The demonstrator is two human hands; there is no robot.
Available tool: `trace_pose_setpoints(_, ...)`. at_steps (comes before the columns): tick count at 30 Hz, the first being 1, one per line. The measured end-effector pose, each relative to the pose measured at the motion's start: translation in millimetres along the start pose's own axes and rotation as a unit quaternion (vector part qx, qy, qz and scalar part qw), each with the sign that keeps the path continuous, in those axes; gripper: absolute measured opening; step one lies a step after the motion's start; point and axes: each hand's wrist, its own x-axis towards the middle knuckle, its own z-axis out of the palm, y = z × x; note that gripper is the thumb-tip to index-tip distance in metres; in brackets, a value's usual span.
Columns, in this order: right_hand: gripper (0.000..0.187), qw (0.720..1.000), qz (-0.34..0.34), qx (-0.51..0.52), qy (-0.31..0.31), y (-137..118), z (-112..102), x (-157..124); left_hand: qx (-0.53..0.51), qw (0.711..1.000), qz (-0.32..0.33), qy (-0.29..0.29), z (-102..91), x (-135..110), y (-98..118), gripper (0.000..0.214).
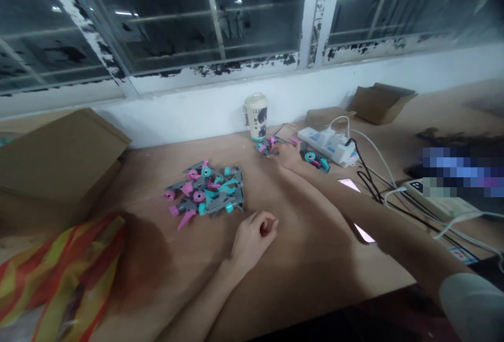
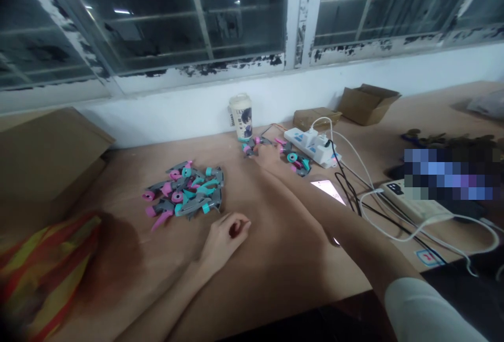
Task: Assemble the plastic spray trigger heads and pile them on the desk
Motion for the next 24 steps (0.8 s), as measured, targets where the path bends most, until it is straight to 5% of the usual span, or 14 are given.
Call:
trace_pose_setpoints(11, 0.057, 0.996, 0.010, -0.037, 0.081, -11.8, 41.3, 41.8, -0.008, 0.999, -0.018, 0.032, -1.3, -0.4, 0.6, 0.008)
trace_pose_setpoints(24, 0.065, 0.999, -0.035, -0.015, -0.011, 13.1, 42.2, 51.2, -0.032, 0.999, -0.019, 0.022, -3.4, -0.9, 3.0, 0.008)
